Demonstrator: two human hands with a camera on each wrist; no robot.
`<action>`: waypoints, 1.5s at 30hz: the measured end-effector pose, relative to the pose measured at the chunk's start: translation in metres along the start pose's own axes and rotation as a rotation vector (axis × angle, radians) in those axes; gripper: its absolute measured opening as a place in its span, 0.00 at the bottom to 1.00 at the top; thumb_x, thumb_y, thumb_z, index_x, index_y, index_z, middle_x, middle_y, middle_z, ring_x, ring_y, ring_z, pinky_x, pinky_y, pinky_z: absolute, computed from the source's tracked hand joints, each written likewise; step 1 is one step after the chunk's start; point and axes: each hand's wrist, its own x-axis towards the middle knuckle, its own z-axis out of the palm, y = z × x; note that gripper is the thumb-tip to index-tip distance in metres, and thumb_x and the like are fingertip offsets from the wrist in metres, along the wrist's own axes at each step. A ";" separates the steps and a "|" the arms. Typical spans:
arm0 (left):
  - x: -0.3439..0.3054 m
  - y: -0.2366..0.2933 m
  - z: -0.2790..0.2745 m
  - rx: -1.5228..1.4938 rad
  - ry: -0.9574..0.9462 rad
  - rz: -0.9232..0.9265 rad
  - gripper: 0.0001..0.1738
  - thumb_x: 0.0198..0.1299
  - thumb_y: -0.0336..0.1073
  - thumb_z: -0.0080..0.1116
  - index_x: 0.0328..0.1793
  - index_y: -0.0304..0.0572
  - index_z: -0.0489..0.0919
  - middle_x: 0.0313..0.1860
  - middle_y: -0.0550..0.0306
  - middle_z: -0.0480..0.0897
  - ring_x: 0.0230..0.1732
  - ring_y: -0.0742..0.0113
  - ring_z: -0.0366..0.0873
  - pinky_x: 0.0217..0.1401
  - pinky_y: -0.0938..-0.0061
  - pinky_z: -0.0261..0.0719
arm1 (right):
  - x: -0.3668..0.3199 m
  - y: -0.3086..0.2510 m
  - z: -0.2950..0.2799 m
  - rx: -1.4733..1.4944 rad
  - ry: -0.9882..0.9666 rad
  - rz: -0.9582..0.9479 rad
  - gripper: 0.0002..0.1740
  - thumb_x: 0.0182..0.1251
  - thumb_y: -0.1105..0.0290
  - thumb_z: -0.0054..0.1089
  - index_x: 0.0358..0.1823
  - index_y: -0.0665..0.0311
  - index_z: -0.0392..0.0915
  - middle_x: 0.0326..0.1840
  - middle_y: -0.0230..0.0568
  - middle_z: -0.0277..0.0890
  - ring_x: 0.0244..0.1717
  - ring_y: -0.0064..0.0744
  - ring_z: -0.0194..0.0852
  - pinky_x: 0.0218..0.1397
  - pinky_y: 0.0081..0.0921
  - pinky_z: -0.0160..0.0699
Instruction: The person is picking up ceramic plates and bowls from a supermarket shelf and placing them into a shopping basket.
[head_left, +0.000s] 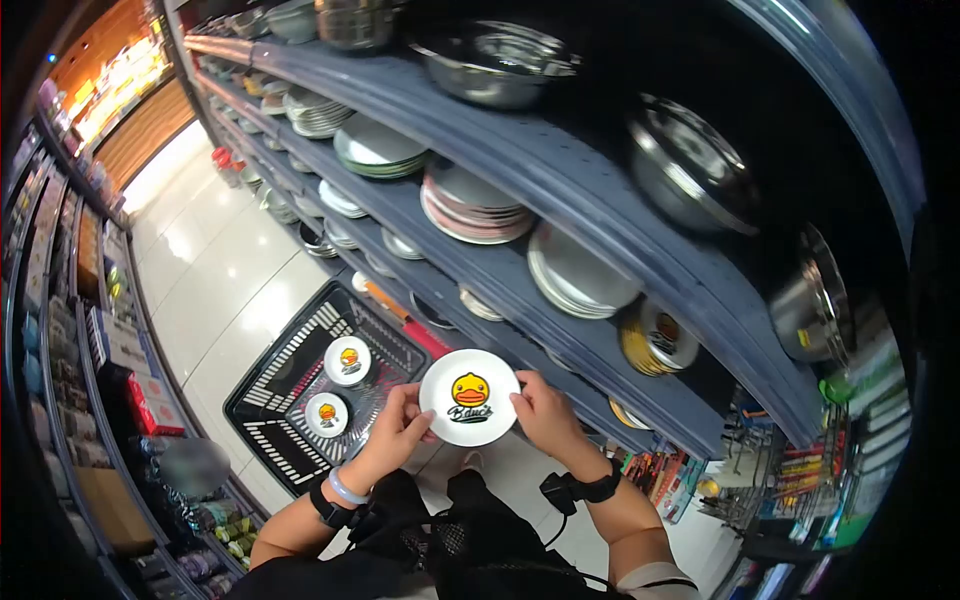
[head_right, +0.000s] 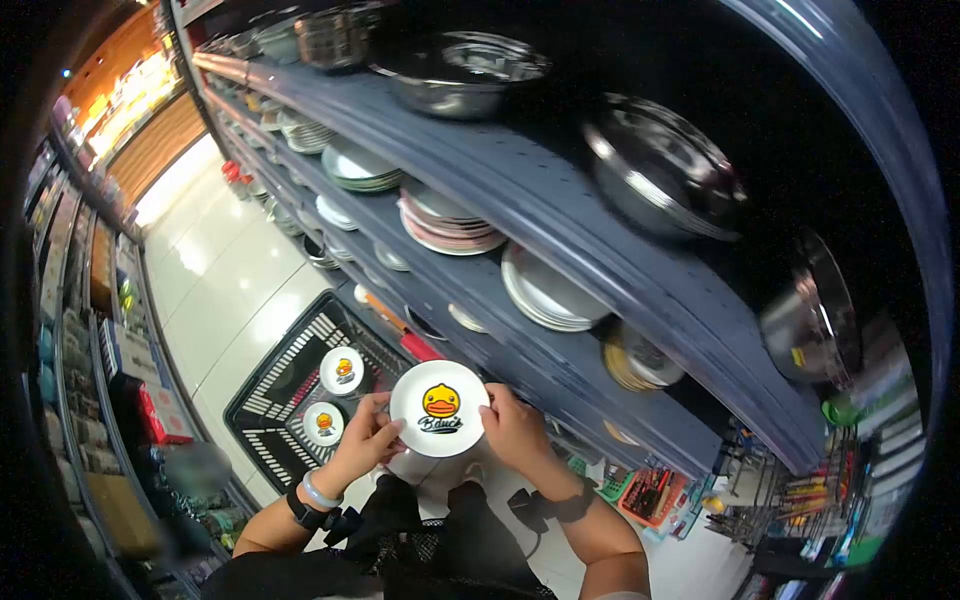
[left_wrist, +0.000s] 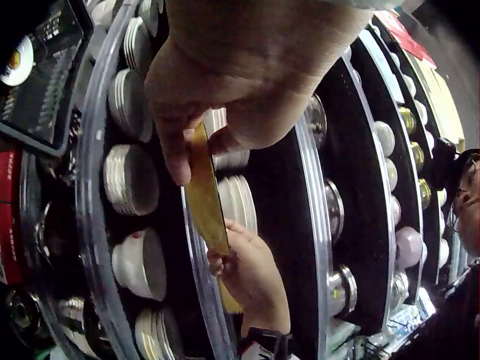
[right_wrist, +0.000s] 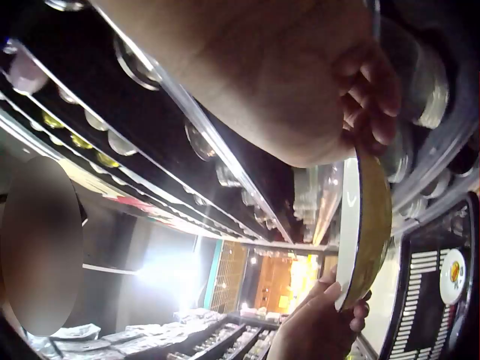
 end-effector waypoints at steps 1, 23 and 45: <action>0.003 0.003 0.014 0.023 -0.058 0.031 0.21 0.59 0.26 0.48 0.57 0.35 0.58 0.24 0.59 0.73 0.25 0.74 0.75 0.28 0.82 0.76 | -0.009 0.007 -0.014 0.001 0.018 0.007 0.15 0.57 0.68 0.53 0.46 0.63 0.68 0.28 0.47 0.75 0.31 0.49 0.75 0.33 0.39 0.71; 0.158 0.068 0.244 0.439 -0.056 0.921 0.10 0.50 0.27 0.49 0.39 0.32 0.74 0.19 0.51 0.76 0.19 0.61 0.74 0.25 0.69 0.72 | -0.024 0.175 -0.203 -0.552 0.682 -0.219 0.21 0.62 0.62 0.47 0.53 0.66 0.69 0.56 0.54 0.66 0.56 0.53 0.61 0.60 0.41 0.58; 0.178 0.048 0.244 0.628 -0.129 0.795 0.16 0.48 0.32 0.51 0.43 0.32 0.74 0.41 0.34 0.76 0.44 0.39 0.72 0.48 0.59 0.72 | -0.011 0.200 -0.199 -0.603 0.684 -0.199 0.23 0.63 0.59 0.45 0.55 0.67 0.67 0.58 0.55 0.63 0.59 0.54 0.58 0.62 0.41 0.56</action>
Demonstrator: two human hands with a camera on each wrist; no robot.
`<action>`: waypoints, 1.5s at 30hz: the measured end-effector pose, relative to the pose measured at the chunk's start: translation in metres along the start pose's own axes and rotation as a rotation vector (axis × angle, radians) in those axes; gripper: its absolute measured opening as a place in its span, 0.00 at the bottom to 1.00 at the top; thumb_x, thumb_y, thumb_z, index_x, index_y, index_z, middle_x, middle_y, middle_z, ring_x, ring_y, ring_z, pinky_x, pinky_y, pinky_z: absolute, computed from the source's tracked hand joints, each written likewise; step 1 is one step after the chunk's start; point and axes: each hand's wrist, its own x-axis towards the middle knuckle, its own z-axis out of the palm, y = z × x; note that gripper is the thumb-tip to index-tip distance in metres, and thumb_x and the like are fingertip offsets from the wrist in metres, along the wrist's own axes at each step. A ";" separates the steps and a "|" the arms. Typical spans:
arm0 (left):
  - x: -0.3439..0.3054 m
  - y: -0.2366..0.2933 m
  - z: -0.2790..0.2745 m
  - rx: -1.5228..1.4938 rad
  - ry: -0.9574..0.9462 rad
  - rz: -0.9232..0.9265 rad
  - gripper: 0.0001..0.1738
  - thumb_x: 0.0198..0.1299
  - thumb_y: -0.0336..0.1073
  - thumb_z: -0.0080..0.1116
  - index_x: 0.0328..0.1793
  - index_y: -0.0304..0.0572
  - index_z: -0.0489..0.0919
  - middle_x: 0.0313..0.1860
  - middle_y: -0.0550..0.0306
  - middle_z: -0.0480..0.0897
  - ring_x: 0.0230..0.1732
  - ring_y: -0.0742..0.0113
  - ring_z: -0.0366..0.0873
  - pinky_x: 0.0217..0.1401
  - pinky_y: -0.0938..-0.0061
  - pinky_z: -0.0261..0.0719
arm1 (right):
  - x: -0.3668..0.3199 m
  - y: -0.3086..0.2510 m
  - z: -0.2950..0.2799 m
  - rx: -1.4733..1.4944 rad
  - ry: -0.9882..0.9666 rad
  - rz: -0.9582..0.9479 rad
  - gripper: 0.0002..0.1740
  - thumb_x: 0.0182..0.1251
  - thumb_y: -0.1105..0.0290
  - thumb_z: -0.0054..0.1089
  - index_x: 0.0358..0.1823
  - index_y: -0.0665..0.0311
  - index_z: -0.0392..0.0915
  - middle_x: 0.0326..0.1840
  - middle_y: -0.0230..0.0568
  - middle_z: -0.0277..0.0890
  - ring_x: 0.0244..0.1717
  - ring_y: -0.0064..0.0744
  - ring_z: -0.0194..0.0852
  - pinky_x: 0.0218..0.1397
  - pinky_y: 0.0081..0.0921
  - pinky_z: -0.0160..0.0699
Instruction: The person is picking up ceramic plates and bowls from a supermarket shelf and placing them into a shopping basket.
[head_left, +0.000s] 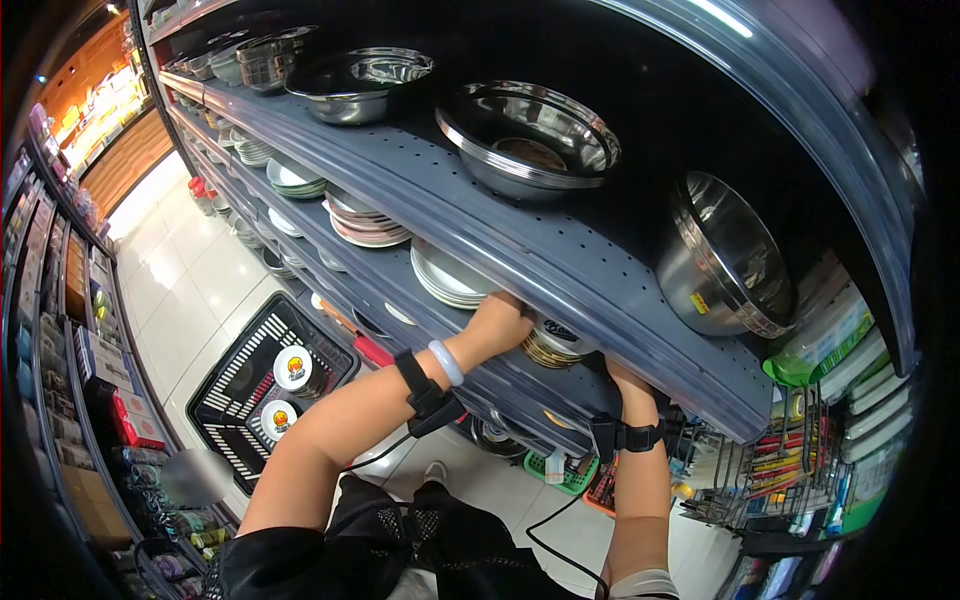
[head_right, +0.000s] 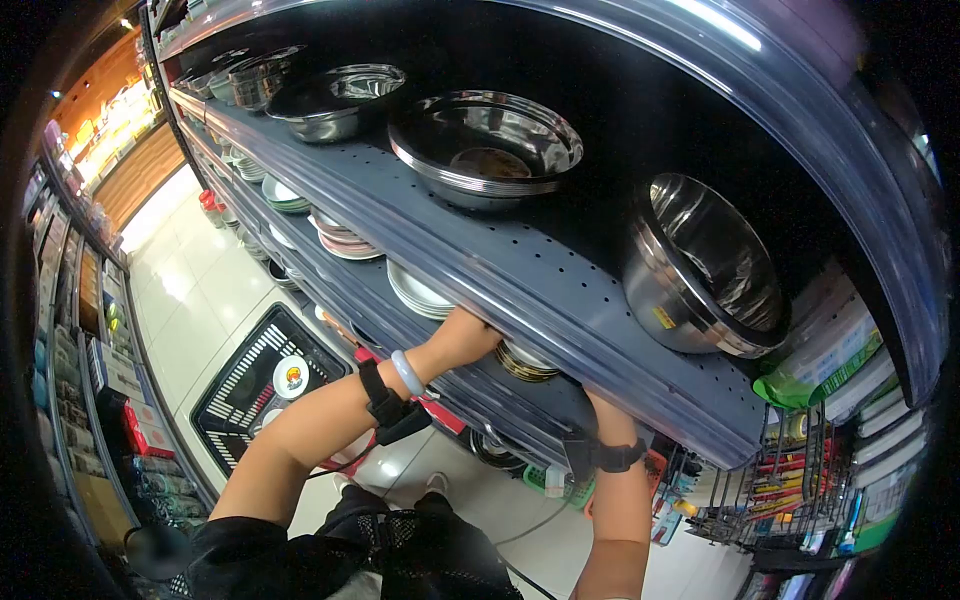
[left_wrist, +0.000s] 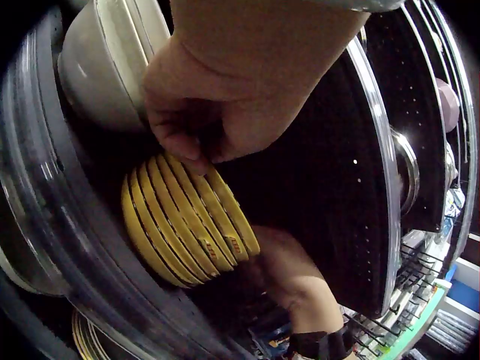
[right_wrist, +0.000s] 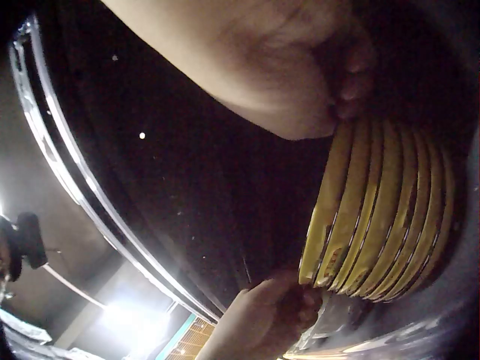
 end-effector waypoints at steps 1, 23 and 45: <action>-0.001 0.001 -0.001 -0.012 -0.005 -0.018 0.16 0.48 0.32 0.51 0.43 0.31 0.74 0.41 0.34 0.76 0.44 0.39 0.72 0.48 0.59 0.72 | -0.001 -0.001 0.000 -0.008 -0.003 0.002 0.23 0.63 0.59 0.45 0.55 0.67 0.67 0.58 0.55 0.63 0.59 0.54 0.58 0.62 0.41 0.55; -0.265 -0.069 -0.132 -0.312 0.127 -0.827 0.13 0.57 0.36 0.53 0.45 0.35 0.76 0.19 0.59 0.76 0.18 0.76 0.72 0.22 0.80 0.71 | 0.002 -0.196 -0.017 0.754 -0.326 0.304 0.09 0.59 0.74 0.55 0.40 0.69 0.75 0.17 0.20 0.58 0.20 0.09 0.50 0.22 0.11 0.49; -0.560 -0.340 -0.236 -0.033 0.526 -1.645 0.21 0.49 0.43 0.55 0.47 0.39 0.77 0.39 0.42 0.80 0.46 0.50 0.77 0.51 0.66 0.72 | -0.126 -0.546 0.333 0.353 -1.398 -0.168 0.13 0.54 0.63 0.53 0.39 0.59 0.77 0.38 0.50 0.77 0.42 0.50 0.75 0.45 0.43 0.72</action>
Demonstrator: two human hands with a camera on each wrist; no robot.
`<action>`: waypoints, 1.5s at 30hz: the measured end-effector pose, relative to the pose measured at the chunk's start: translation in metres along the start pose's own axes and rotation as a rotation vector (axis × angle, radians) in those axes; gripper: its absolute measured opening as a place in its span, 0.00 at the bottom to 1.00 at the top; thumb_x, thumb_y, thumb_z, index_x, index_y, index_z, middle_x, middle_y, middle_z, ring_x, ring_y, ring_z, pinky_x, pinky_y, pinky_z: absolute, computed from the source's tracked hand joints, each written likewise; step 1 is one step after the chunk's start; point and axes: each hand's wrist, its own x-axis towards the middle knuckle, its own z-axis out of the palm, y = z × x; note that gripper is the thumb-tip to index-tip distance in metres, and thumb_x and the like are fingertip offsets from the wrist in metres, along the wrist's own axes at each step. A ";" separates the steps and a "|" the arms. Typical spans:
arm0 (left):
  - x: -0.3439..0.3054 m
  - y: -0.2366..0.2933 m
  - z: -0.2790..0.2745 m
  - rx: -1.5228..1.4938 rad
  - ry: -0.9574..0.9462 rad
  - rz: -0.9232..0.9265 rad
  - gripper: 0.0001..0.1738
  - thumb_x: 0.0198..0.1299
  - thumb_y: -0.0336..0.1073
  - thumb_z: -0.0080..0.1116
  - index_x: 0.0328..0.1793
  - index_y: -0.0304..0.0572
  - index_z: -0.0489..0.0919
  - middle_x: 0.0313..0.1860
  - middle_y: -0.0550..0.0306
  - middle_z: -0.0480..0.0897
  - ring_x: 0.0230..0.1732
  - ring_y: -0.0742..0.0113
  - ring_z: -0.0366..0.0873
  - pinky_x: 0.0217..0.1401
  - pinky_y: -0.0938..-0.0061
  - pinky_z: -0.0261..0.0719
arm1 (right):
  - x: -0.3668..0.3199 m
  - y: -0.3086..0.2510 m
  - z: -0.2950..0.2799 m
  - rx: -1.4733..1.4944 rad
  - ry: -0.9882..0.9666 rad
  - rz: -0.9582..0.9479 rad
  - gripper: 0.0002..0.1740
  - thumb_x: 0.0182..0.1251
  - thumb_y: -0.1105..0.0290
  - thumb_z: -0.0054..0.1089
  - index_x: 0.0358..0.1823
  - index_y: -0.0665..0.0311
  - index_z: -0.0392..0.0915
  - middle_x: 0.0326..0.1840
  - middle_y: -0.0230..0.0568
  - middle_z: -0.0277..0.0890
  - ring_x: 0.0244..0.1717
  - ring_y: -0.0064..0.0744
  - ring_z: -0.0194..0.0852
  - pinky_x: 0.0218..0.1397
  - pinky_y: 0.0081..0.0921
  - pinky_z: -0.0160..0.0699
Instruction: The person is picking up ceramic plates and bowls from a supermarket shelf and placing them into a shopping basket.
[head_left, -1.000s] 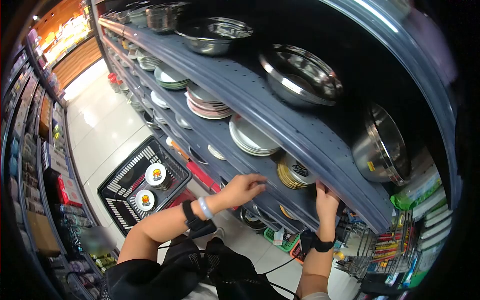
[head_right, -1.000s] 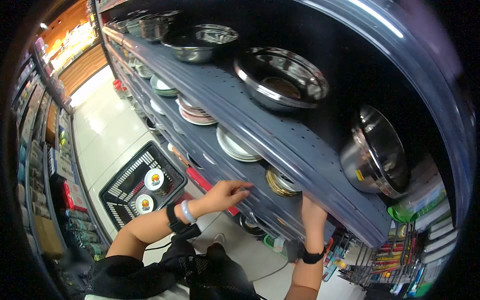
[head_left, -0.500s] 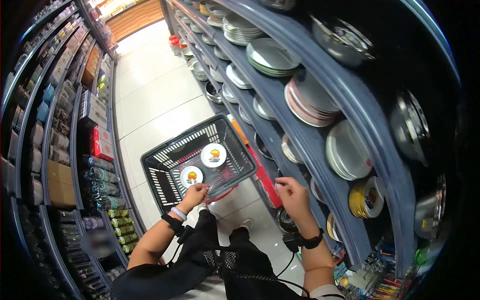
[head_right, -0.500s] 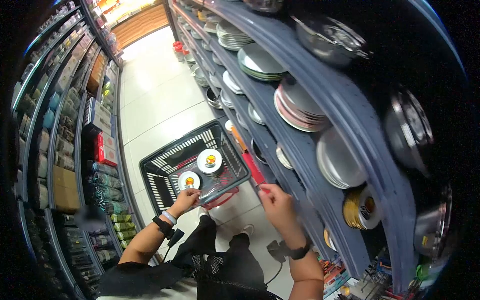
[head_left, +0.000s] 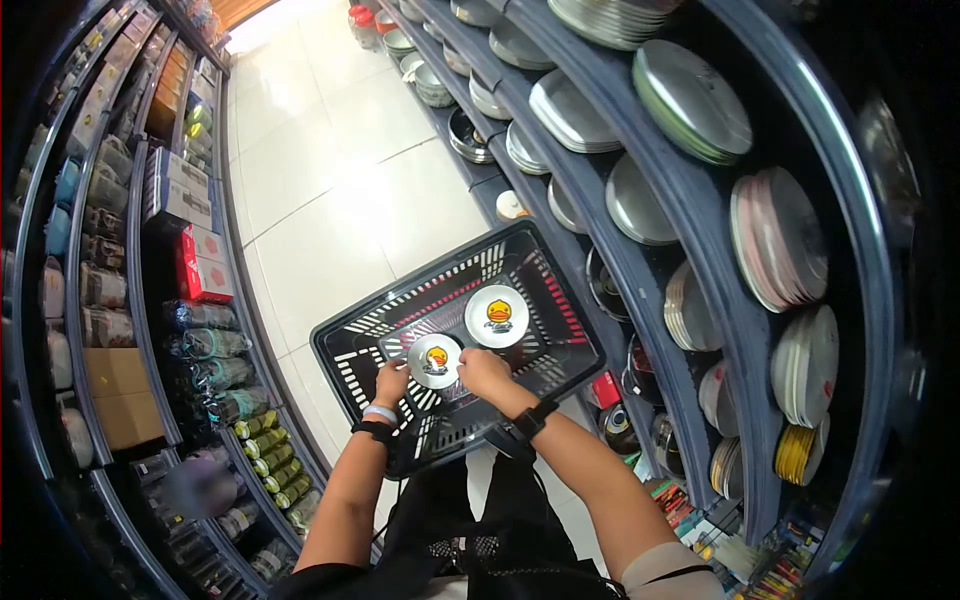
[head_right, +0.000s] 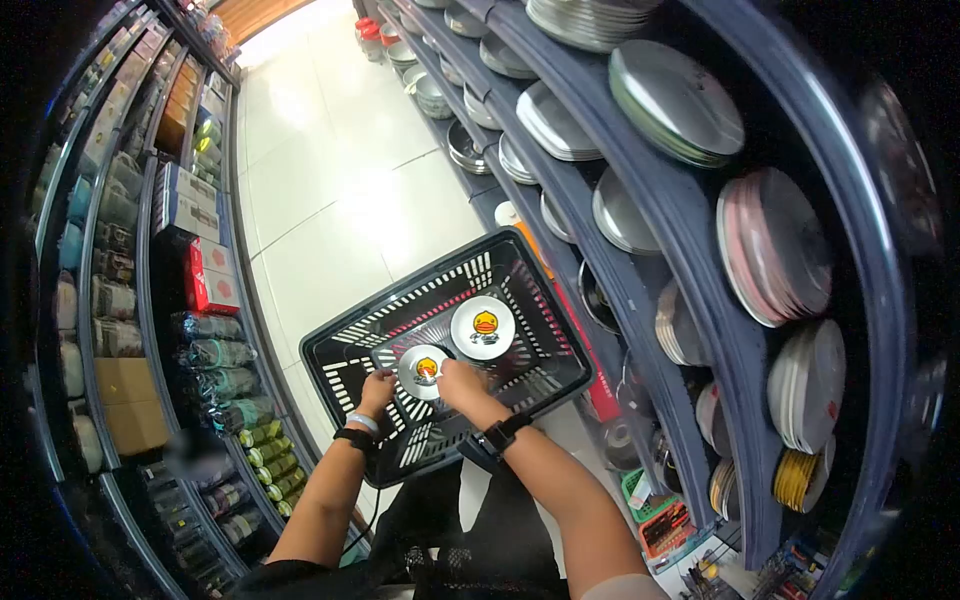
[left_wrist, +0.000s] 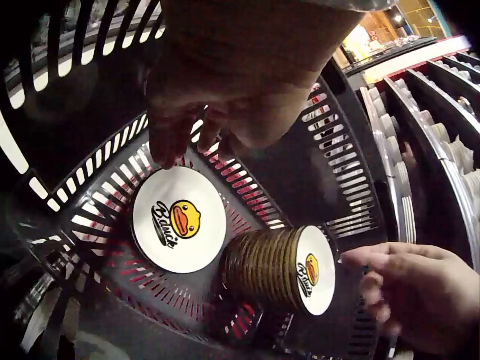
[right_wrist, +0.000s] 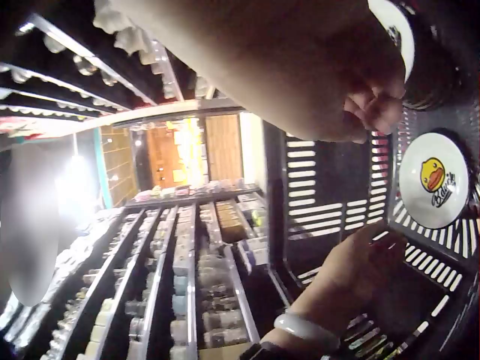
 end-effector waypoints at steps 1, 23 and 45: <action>0.002 0.003 0.001 0.018 -0.009 -0.010 0.23 0.48 0.44 0.56 0.49 0.39 0.76 0.43 0.39 0.79 0.48 0.48 0.76 0.52 0.65 0.71 | 0.012 -0.004 0.010 -0.064 -0.058 0.059 0.14 0.53 0.64 0.52 0.40 0.59 0.77 0.39 0.51 0.76 0.43 0.50 0.74 0.45 0.43 0.72; 0.065 -0.086 0.074 -0.257 -0.181 0.073 0.30 0.51 0.33 0.56 0.62 0.36 0.62 0.45 0.45 0.77 0.39 0.60 0.77 0.34 0.71 0.76 | 0.083 0.014 0.081 0.014 -0.228 0.494 0.26 0.54 0.72 0.48 0.56 0.72 0.59 0.54 0.60 0.67 0.57 0.51 0.67 0.57 0.40 0.66; -0.179 0.138 -0.055 -0.495 -0.318 0.327 0.23 0.56 0.23 0.48 0.57 0.38 0.56 0.28 0.52 0.75 0.22 0.69 0.76 0.22 0.79 0.78 | -0.084 0.025 -0.068 0.295 0.279 -0.097 0.14 0.55 0.71 0.54 0.40 0.68 0.64 0.32 0.54 0.74 0.37 0.53 0.74 0.39 0.41 0.70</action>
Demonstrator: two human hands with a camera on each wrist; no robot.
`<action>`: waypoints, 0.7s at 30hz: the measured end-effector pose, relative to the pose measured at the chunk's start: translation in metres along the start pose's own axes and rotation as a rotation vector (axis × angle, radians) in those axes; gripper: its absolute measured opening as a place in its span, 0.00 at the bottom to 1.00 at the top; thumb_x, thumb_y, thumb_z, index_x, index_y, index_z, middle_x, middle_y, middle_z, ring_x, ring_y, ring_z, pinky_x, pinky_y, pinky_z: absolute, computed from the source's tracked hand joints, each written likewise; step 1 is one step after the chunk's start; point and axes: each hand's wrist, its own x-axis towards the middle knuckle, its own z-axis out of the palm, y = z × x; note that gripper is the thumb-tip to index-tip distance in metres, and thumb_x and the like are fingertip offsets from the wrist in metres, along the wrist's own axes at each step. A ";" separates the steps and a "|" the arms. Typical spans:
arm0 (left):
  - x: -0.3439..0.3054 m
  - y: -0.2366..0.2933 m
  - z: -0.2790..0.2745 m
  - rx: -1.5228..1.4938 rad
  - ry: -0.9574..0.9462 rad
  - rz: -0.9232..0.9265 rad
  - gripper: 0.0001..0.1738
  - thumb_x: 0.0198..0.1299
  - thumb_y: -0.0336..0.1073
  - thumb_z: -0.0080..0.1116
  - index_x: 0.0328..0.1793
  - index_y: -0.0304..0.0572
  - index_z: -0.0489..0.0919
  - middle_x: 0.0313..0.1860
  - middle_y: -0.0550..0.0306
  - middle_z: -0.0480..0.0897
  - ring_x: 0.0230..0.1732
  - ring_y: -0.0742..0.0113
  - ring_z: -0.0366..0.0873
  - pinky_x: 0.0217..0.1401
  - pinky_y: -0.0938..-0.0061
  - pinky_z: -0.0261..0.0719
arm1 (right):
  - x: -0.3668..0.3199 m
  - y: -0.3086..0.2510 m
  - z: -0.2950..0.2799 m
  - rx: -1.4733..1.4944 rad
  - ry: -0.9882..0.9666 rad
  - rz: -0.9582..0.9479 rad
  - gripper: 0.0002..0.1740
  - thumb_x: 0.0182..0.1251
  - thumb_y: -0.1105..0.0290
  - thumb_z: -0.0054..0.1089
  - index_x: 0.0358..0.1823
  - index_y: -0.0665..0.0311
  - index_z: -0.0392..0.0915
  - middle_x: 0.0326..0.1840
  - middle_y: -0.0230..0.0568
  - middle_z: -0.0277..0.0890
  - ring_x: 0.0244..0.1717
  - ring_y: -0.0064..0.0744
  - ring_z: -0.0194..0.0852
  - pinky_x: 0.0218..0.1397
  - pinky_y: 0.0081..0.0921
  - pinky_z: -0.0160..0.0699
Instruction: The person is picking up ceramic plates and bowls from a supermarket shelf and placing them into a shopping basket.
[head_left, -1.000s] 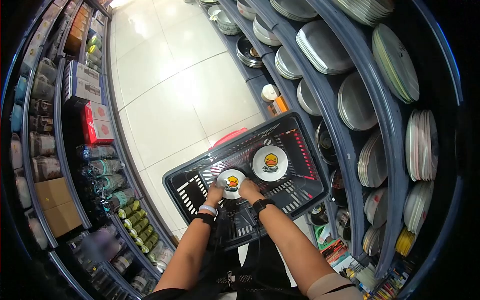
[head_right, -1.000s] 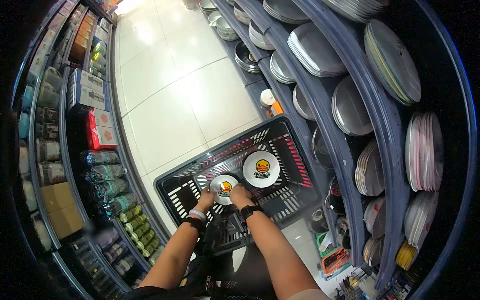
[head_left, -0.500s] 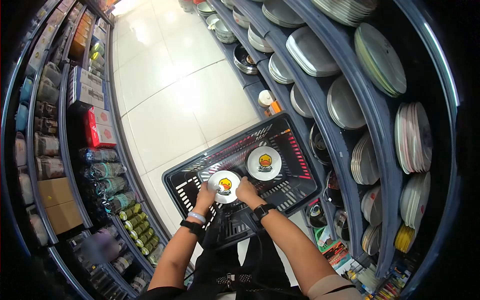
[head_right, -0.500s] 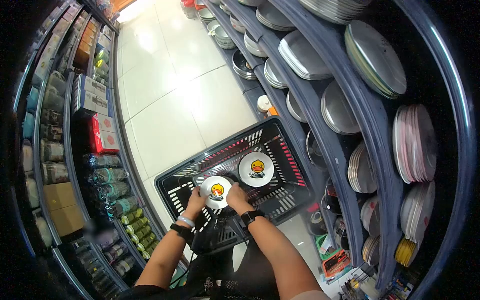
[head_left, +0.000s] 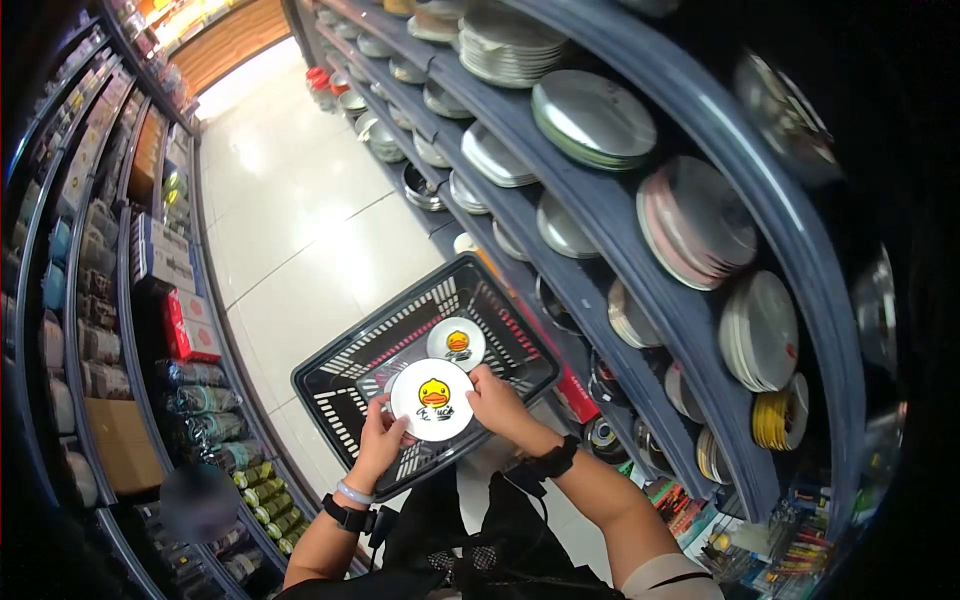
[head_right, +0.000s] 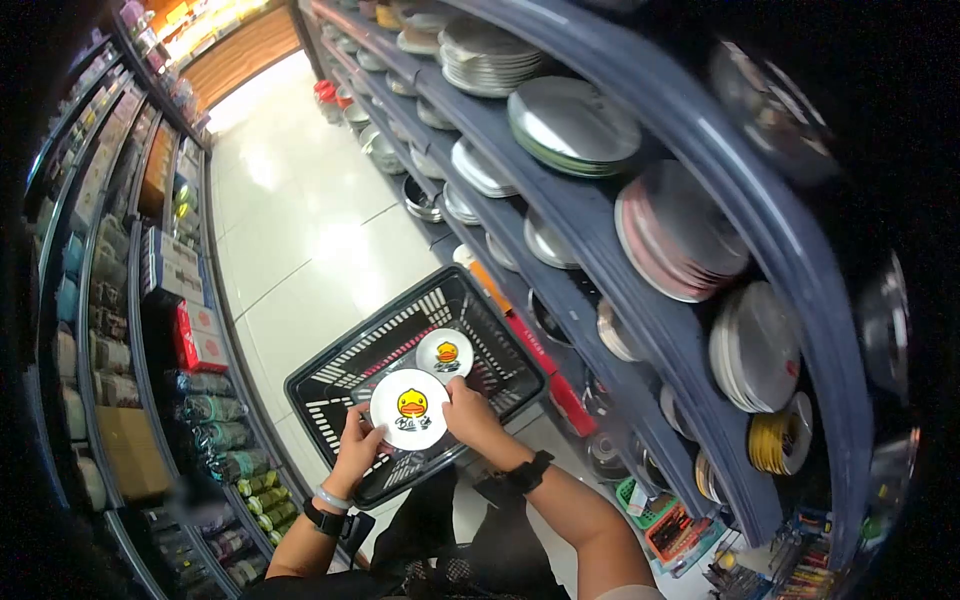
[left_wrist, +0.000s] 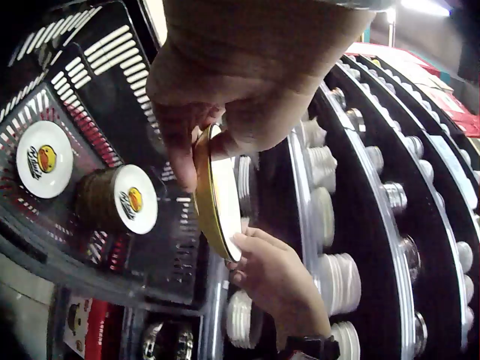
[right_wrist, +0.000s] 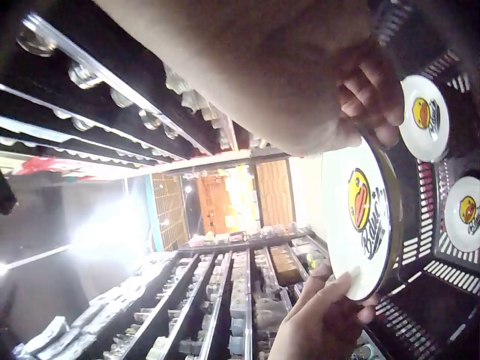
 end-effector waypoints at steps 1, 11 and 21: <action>-0.007 0.011 0.013 0.011 -0.045 0.013 0.22 0.57 0.24 0.48 0.57 0.38 0.56 0.28 0.53 0.75 0.23 0.70 0.76 0.23 0.79 0.78 | -0.012 0.001 -0.018 0.010 0.030 -0.025 0.14 0.55 0.71 0.54 0.40 0.68 0.64 0.30 0.53 0.74 0.36 0.52 0.74 0.38 0.40 0.71; -0.069 0.088 0.148 0.054 -0.398 0.182 0.21 0.58 0.24 0.48 0.56 0.34 0.56 0.28 0.56 0.73 0.24 0.73 0.76 0.26 0.80 0.78 | -0.143 0.042 -0.157 0.014 0.361 -0.093 0.13 0.57 0.70 0.54 0.39 0.69 0.66 0.20 0.44 0.72 0.24 0.38 0.74 0.27 0.32 0.68; -0.118 0.128 0.294 0.072 -0.737 0.356 0.22 0.58 0.27 0.50 0.57 0.34 0.57 0.24 0.59 0.72 0.23 0.76 0.74 0.25 0.81 0.76 | -0.288 0.061 -0.269 -0.024 0.812 -0.034 0.12 0.57 0.72 0.55 0.39 0.71 0.71 0.18 0.42 0.72 0.19 0.27 0.69 0.24 0.24 0.66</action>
